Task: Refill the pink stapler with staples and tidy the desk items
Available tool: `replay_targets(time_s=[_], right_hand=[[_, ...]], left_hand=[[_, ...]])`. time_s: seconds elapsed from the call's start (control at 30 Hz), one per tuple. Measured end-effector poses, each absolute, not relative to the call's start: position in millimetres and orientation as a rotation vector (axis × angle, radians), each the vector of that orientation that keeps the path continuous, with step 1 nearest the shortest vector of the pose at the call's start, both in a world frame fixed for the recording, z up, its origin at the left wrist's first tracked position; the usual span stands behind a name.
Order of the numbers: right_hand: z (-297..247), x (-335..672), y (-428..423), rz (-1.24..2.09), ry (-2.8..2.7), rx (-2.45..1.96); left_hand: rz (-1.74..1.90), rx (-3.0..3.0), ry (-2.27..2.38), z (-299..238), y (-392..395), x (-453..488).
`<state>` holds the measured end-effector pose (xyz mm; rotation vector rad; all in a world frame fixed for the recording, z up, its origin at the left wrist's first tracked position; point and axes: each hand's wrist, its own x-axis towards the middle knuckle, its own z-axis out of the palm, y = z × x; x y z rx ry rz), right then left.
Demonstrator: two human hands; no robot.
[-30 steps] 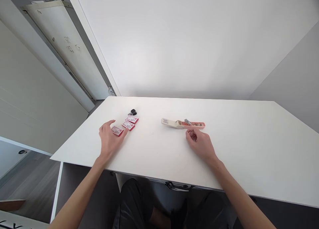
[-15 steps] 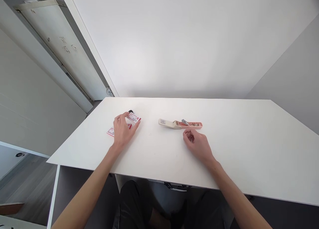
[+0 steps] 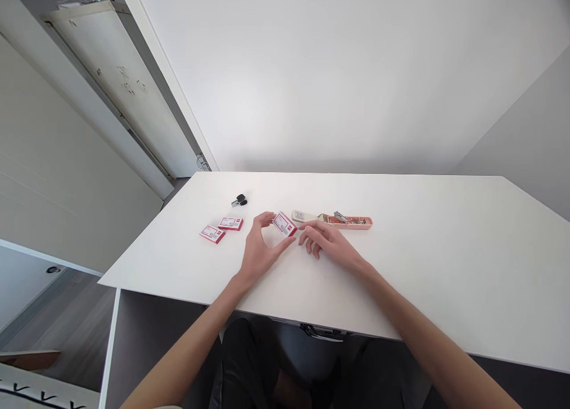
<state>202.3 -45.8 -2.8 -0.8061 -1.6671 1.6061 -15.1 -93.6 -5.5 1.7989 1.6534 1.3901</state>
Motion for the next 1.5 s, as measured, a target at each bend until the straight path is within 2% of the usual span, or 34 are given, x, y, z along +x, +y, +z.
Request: replay_targets(time_s=[0.13, 0.23, 0.47, 0.83, 1.27, 1.5], right_hand=[[-0.7, 188.3, -39.5, 1.625, -1.747, -0.803], [-3.1, 186.6, -37.3, 1.61, -1.753, -0.813], [-6.4, 191.1, -33.9, 1.678, -1.748, -0.764], [7.8, 193.2, -38.2, 1.674, -1.876, -0.708], [0.5, 188.2, -34.8, 1.738, -1.688, -0.772], [2.0, 182.1, -39.6, 1.647, -1.736, -0.875]], left_hand=[[1.31, 2.183, 1.696, -9.1, -91.9, -18.9], [1.318, 2.238, 1.576, -6.0, -90.0, -20.2], [1.386, 1.9, 1.468, -0.7, -91.2, -23.9], [1.302, 1.579, 1.227, 5.2, -93.1, -24.4], [1.461, 1.437, 1.392, 2.6, -86.2, -27.5], [1.487, 1.437, 1.439, 2.3, -83.6, -30.4]])
